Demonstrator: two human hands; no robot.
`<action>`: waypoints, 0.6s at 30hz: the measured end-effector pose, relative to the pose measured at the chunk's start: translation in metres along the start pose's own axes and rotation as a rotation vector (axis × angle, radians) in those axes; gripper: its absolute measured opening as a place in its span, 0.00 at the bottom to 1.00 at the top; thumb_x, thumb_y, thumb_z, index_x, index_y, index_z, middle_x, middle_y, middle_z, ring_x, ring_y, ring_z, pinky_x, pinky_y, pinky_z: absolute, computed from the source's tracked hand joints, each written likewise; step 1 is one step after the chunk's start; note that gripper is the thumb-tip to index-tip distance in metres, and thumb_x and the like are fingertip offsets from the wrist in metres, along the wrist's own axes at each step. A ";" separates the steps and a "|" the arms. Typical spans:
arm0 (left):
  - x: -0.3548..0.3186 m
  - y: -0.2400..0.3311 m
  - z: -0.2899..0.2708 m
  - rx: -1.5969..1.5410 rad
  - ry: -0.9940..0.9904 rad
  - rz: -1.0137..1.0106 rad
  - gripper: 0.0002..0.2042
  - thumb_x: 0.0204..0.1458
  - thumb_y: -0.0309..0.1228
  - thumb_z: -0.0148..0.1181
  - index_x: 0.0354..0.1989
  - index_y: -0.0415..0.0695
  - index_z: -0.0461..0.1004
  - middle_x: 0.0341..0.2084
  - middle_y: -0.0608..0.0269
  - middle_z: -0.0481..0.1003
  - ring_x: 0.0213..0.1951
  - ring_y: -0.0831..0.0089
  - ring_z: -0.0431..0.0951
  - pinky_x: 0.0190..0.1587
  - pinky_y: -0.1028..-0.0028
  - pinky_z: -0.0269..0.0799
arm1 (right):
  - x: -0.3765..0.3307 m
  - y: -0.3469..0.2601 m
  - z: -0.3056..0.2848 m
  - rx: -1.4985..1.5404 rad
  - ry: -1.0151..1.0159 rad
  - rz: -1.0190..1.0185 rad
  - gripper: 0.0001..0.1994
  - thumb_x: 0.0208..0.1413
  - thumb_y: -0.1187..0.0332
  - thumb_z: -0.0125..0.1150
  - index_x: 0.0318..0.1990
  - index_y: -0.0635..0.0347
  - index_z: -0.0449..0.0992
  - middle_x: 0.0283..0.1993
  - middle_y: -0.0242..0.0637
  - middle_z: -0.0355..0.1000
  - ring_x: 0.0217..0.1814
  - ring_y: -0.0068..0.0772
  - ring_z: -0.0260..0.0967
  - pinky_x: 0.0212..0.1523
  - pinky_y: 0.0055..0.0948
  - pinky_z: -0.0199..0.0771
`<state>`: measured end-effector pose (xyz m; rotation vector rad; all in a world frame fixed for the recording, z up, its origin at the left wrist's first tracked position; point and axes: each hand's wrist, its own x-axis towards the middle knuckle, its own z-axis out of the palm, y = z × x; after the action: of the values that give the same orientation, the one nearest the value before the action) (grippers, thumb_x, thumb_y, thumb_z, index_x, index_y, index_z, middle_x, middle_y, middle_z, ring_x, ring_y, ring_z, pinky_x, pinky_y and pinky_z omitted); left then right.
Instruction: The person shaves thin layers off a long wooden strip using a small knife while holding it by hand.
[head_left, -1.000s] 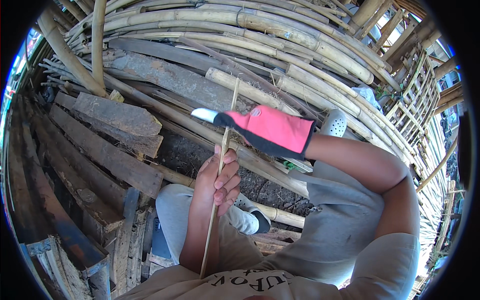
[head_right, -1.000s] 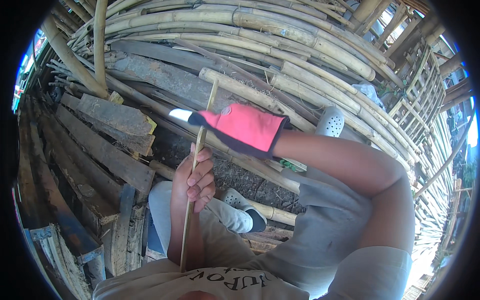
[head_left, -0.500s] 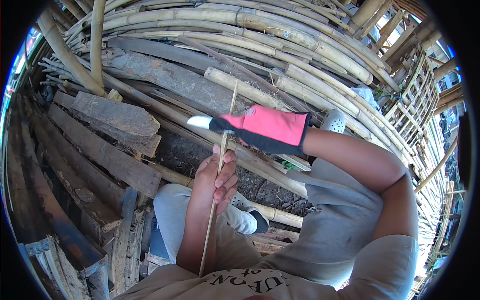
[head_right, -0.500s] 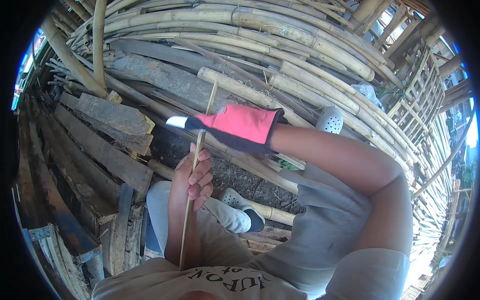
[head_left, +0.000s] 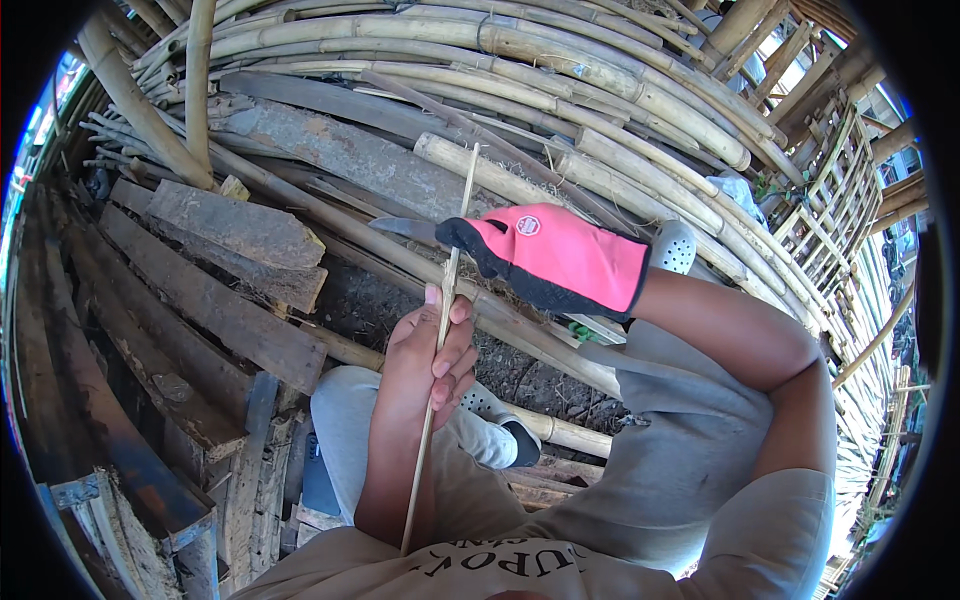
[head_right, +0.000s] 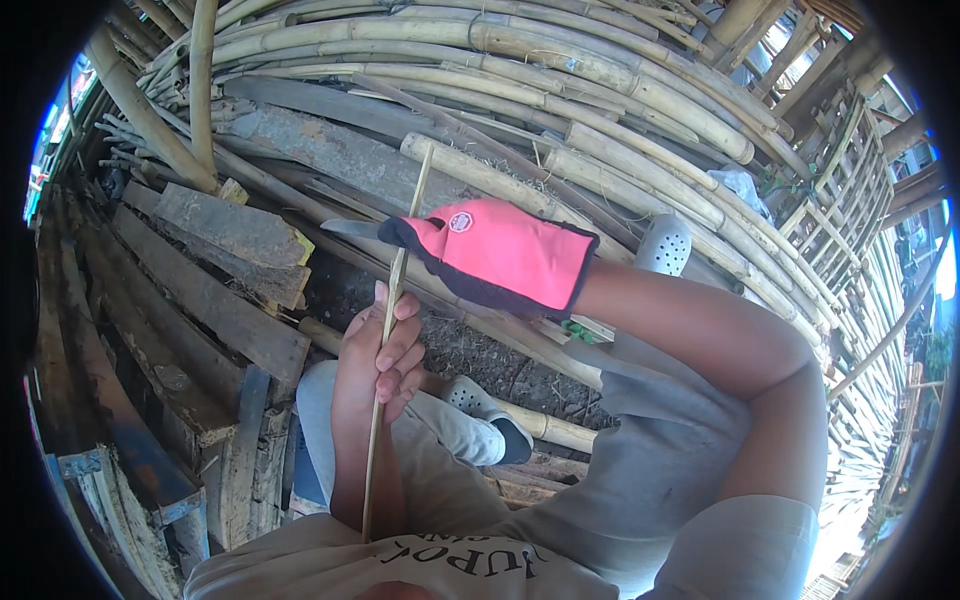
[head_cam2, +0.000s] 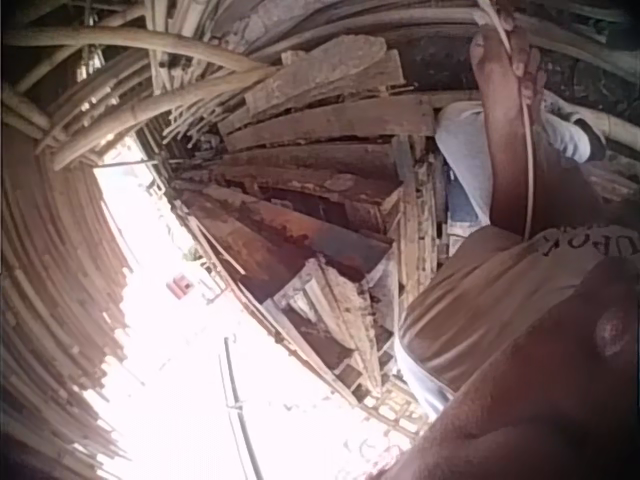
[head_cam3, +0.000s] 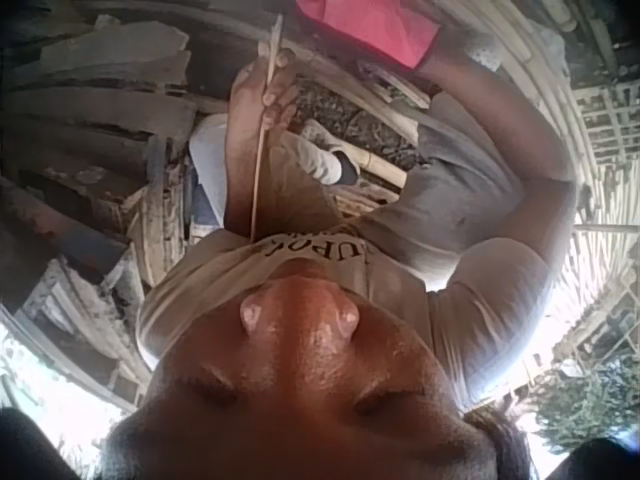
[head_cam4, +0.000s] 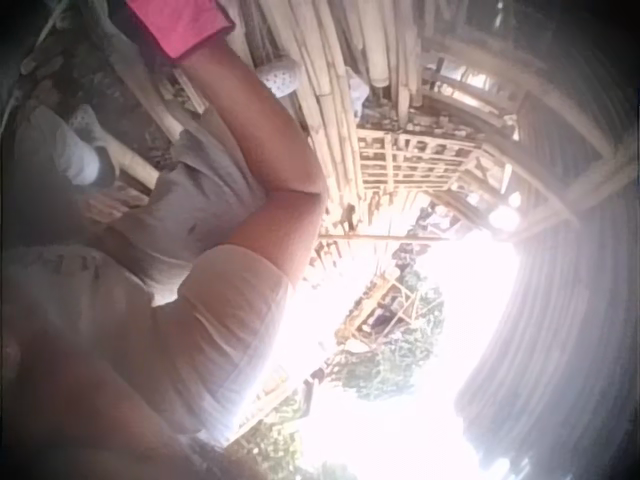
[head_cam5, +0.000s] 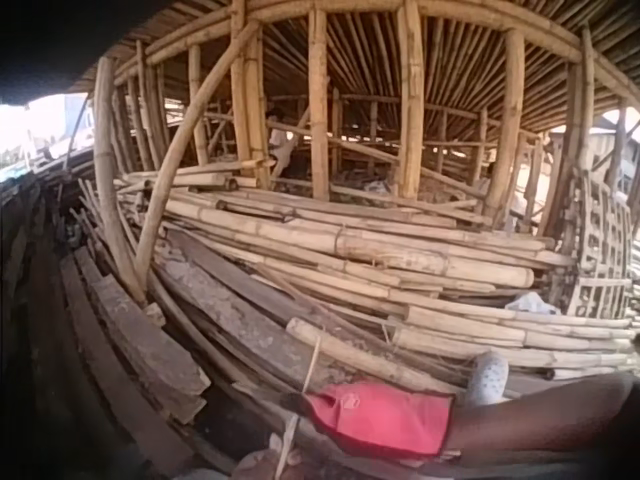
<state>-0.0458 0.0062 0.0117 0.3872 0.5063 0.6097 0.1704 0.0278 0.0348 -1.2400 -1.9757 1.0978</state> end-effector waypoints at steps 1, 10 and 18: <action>-0.001 0.000 0.000 -0.003 0.007 0.008 0.19 0.71 0.49 0.37 0.38 0.46 0.64 0.11 0.75 0.57 0.07 0.84 0.54 0.08 0.81 0.50 | 0.002 -0.017 -0.002 -0.362 0.109 -0.007 0.23 0.69 0.50 0.45 0.38 0.63 0.75 0.21 0.47 0.72 0.20 0.44 0.73 0.21 0.38 0.71; -0.001 -0.003 -0.001 0.297 0.112 0.007 0.21 0.72 0.48 0.34 0.35 0.44 0.65 0.11 0.74 0.57 0.08 0.85 0.54 0.08 0.81 0.52 | 0.002 -0.015 -0.006 -0.945 0.055 0.020 0.26 0.66 0.44 0.50 0.28 0.60 0.71 0.21 0.49 0.70 0.25 0.56 0.72 0.27 0.48 0.71; -0.013 -0.003 0.012 0.382 0.098 0.027 0.21 0.71 0.48 0.37 0.34 0.44 0.64 0.09 0.74 0.56 0.07 0.84 0.53 0.07 0.81 0.50 | 0.015 0.051 -0.079 -1.128 0.272 0.416 0.26 0.66 0.46 0.49 0.27 0.60 0.73 0.25 0.51 0.74 0.27 0.53 0.75 0.28 0.49 0.73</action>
<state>-0.0463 -0.0067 0.0241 0.7284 0.7154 0.5591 0.2490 0.0810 0.0320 -2.2661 -2.1775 -0.1896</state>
